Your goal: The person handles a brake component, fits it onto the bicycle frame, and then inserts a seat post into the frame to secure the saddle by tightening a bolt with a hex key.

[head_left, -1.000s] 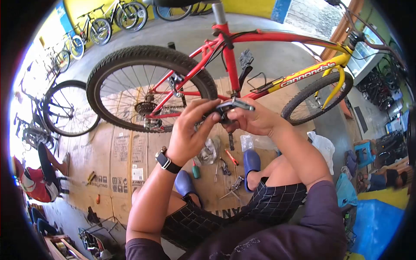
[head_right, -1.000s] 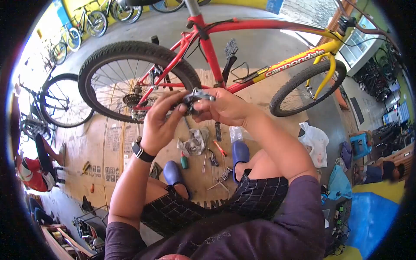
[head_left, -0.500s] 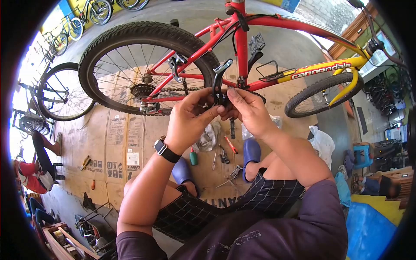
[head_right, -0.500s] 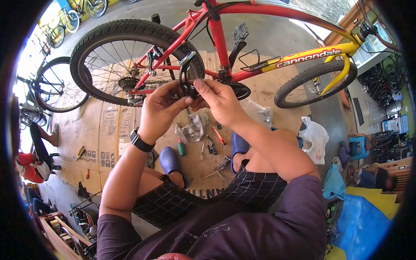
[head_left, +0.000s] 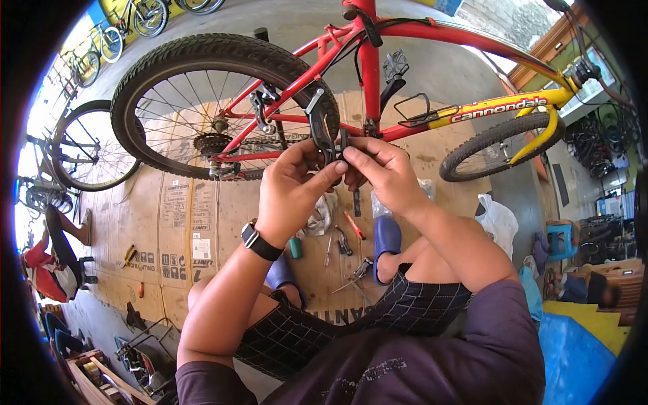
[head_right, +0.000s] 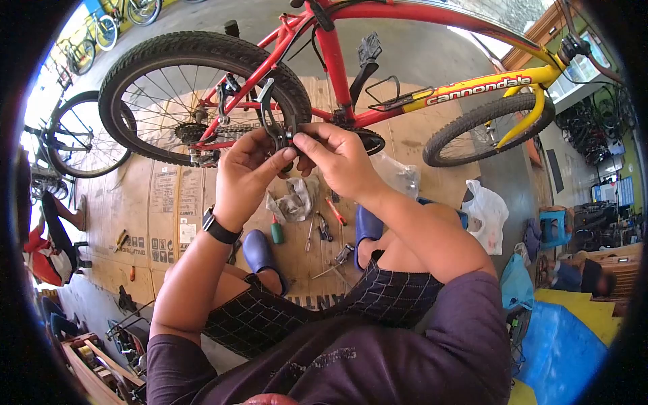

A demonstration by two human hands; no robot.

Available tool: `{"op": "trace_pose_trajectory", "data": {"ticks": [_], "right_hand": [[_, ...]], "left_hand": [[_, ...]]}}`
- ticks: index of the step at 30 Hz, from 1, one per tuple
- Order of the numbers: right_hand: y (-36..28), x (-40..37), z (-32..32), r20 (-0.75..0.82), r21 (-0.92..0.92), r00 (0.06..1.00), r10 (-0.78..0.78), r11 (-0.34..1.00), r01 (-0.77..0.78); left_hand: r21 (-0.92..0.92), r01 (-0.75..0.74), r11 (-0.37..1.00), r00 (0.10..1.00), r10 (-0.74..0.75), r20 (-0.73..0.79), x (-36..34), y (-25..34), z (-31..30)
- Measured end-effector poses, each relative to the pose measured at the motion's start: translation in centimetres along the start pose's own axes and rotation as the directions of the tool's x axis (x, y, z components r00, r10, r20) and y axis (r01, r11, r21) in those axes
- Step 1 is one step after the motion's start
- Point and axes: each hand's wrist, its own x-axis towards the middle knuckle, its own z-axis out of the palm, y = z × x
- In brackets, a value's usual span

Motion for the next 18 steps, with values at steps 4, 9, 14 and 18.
{"op": "trace_pose_trajectory", "data": {"ticks": [4,9,14,18], "right_hand": [[-0.09,-0.18,0.24,-0.027,-0.046,0.999,-0.021,0.999,0.020],[-0.10,-0.44,-0.02,-0.054,-0.104,0.998,-0.031,0.994,0.025],[-0.84,-0.69,0.31,-0.093,0.036,0.996,0.004,0.999,-0.001],[-1.06,-0.74,0.17,-0.086,0.260,0.992,0.089,0.964,-0.064]], "left_hand": [[-0.060,0.045,0.997,0.999,-0.043,0.028,-0.13,0.06,-0.10],[-0.041,0.023,0.999,0.998,-0.021,0.053,-0.57,0.07,0.49],[-0.096,0.033,0.995,0.998,-0.027,0.064,-0.52,0.00,0.25],[-0.151,0.047,0.987,0.997,-0.037,0.072,-0.40,0.51,0.46]]}}
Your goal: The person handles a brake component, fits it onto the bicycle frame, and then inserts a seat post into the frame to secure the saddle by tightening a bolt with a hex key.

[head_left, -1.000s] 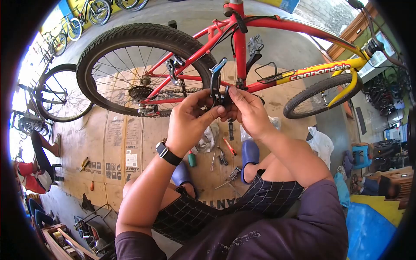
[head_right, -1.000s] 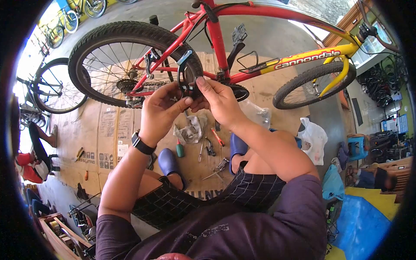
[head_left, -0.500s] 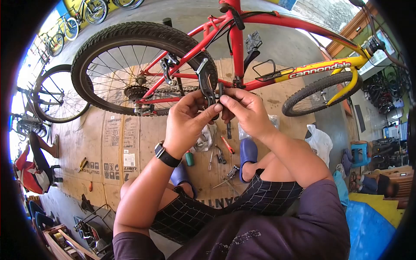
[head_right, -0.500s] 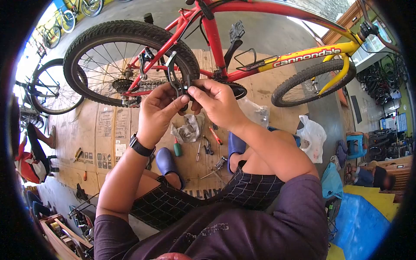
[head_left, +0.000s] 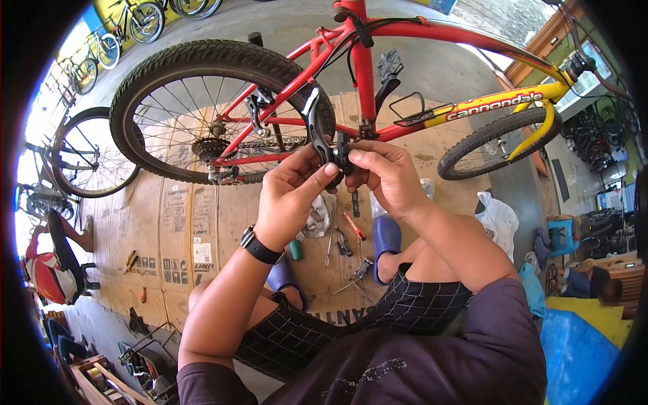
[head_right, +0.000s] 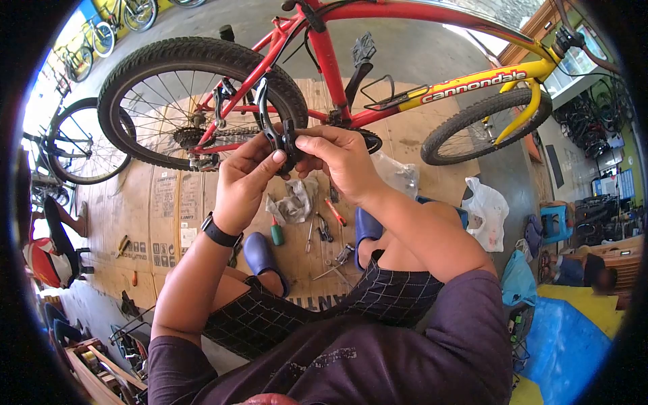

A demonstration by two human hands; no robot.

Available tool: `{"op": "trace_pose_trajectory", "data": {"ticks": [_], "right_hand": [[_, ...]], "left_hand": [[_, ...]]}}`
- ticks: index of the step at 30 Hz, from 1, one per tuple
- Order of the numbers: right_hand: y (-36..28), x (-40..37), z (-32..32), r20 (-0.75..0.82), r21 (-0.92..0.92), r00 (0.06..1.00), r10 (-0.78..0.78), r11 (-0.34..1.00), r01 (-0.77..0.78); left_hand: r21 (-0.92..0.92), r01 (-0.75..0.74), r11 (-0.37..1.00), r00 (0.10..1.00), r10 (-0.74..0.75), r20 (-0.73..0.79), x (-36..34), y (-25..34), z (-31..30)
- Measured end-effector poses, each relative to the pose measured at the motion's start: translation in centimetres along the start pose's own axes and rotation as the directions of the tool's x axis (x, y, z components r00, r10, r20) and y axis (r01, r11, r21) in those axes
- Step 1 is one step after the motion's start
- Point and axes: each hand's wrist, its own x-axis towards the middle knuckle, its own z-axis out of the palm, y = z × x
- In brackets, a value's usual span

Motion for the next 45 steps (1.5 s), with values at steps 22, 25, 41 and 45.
{"op": "trace_pose_trajectory", "data": {"ticks": [22,25,41,45], "right_hand": [[2.4,0.7,0.0,-0.104,-0.341,0.990,-0.098,0.938,0.058],[3.0,0.9,-0.2,-0.115,-0.257,0.992,-0.055,0.966,0.024],[3.2,1.3,-0.8,-0.136,-0.075,0.984,0.113,0.989,-0.124],[2.8,1.1,-0.7,-0.064,-0.052,0.995,0.070,0.996,-0.073]], "left_hand": [[0.663,-0.276,0.696,0.937,0.350,0.022,-0.2,-2.1,1.0],[0.680,-0.341,0.649,0.911,0.406,0.070,-0.3,-2.7,1.0],[0.688,-0.456,0.565,0.873,0.433,0.223,0.0,-2.4,0.3],[0.697,-0.558,0.451,0.813,0.466,0.349,0.9,-2.1,-1.1]]}}
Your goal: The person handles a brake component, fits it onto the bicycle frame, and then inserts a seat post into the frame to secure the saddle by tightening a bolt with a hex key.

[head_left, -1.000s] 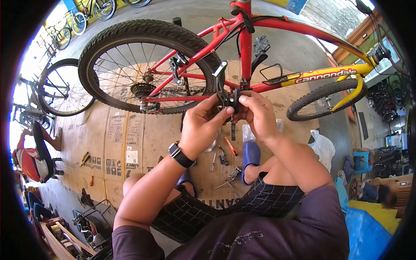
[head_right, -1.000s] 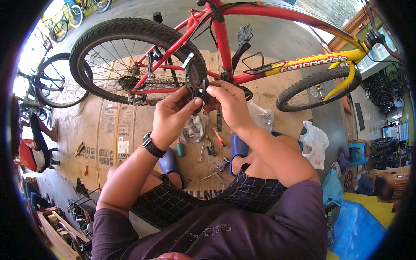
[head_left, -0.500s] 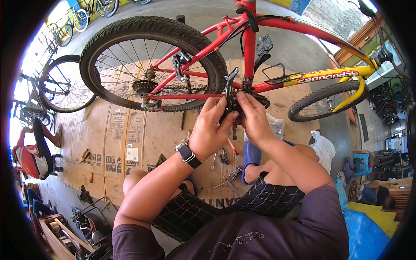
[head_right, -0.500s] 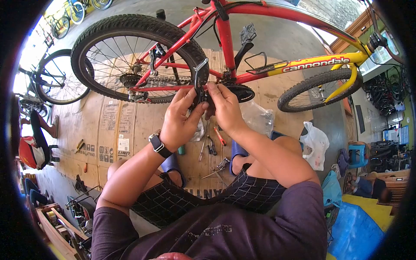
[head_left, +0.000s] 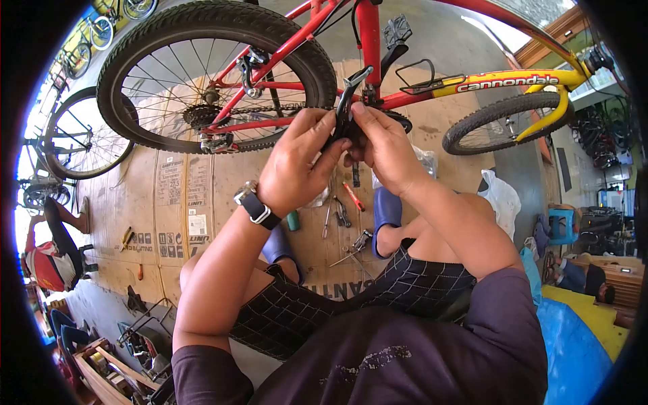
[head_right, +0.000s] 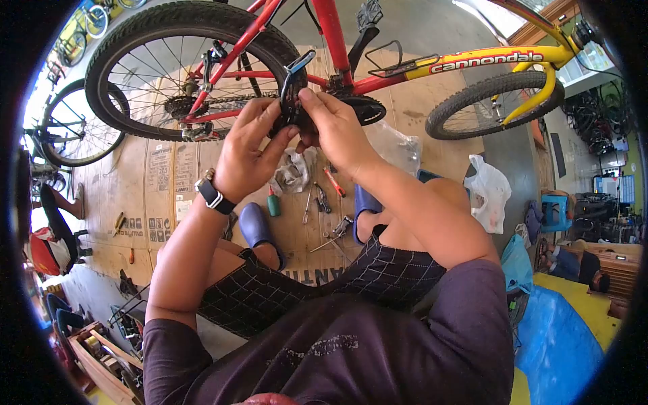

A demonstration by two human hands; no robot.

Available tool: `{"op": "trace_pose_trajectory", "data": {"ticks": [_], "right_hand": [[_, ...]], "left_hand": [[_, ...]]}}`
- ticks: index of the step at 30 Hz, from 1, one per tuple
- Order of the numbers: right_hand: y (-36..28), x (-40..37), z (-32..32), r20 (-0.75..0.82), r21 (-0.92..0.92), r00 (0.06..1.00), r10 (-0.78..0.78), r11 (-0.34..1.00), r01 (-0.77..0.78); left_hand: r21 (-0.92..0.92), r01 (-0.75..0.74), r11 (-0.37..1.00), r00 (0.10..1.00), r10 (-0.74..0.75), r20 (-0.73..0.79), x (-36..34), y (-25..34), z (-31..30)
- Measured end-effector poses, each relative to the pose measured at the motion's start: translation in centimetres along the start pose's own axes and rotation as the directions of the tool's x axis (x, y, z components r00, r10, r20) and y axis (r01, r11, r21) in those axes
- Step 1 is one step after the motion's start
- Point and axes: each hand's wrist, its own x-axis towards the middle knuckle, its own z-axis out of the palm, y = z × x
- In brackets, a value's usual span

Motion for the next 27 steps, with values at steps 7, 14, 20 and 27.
{"op": "trace_pose_trajectory", "data": {"ticks": [7,14,20,27], "right_hand": [[0.0,0.1,-0.2,0.043,0.058,0.996,0.084,0.995,-0.086],[0.0,-0.2,-0.1,0.018,0.075,0.994,0.104,0.992,-0.105],[-0.1,-0.5,-0.3,0.067,-0.011,0.997,0.038,0.999,-0.037],[-0.1,-1.0,0.5,0.086,-0.219,0.996,-0.020,0.975,0.039]], "left_hand": [[-0.003,0.172,0.985,0.985,-0.172,-0.018,-0.1,-0.4,0.1],[0.006,0.154,0.988,0.988,-0.154,-0.004,-0.1,-0.1,0.1],[-0.058,0.238,0.970,0.970,-0.240,-0.027,0.0,0.0,0.0],[0.042,0.136,0.990,0.990,-0.137,0.030,-0.3,-0.2,-0.4]]}}
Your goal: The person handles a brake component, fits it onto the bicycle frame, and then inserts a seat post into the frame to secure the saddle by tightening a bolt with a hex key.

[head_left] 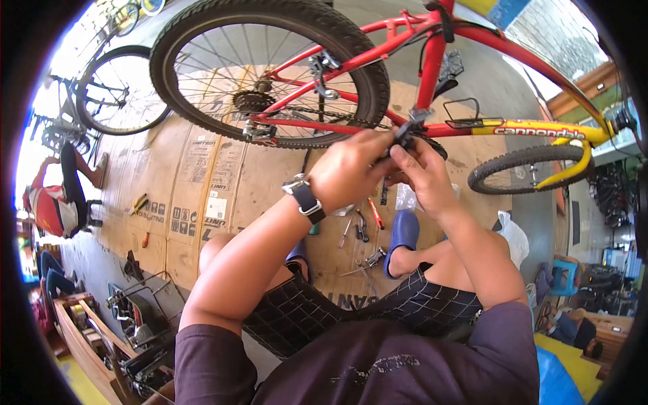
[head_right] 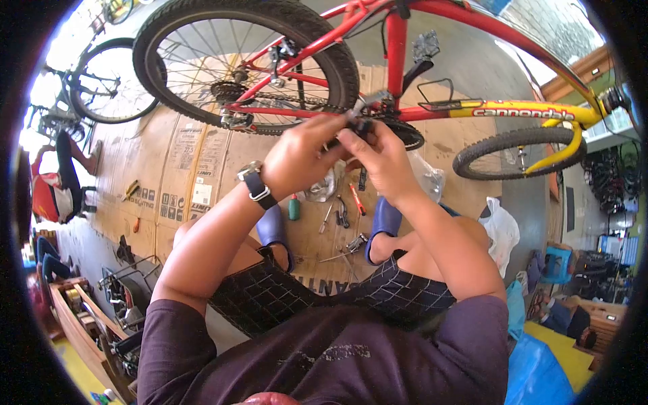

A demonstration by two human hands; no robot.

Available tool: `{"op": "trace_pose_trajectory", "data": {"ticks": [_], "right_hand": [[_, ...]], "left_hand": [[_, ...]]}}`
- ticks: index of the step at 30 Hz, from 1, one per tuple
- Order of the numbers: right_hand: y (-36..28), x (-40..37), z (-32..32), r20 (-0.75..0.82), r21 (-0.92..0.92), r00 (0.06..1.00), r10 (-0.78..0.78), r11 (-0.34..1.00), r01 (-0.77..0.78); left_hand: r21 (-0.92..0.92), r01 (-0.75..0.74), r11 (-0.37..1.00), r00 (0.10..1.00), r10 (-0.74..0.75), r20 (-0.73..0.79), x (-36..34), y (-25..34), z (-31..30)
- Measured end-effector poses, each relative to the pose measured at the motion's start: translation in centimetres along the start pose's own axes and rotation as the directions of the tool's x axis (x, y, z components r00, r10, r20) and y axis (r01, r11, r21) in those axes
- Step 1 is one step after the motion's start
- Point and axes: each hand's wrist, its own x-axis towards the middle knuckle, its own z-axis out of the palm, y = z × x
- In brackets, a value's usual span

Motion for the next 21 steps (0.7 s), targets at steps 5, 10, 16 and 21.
{"op": "trace_pose_trajectory", "data": {"ticks": [5,10,16,21], "right_hand": [[1.0,0.1,-1.0,-0.015,-0.054,0.993,0.114,0.992,-0.115],[2.0,0.2,-1.6,0.088,-0.128,0.992,0.094,0.988,-0.082],[6.4,-0.1,-2.3,0.260,-0.326,0.963,0.068,0.945,0.022],[14.7,-1.3,-1.4,0.452,-0.752,0.780,0.433,0.655,0.073]], "left_hand": [[0.114,-0.063,0.991,0.961,0.029,0.275,-0.7,-0.1,-0.7],[0.289,-0.050,0.956,0.837,-0.117,0.535,0.2,2.2,-5.5],[0.488,-0.276,0.828,0.961,0.223,0.164,-4.0,10.4,-12.4],[0.161,-0.260,0.952,0.793,0.305,-0.527,-20.3,10.9,-18.4]]}}
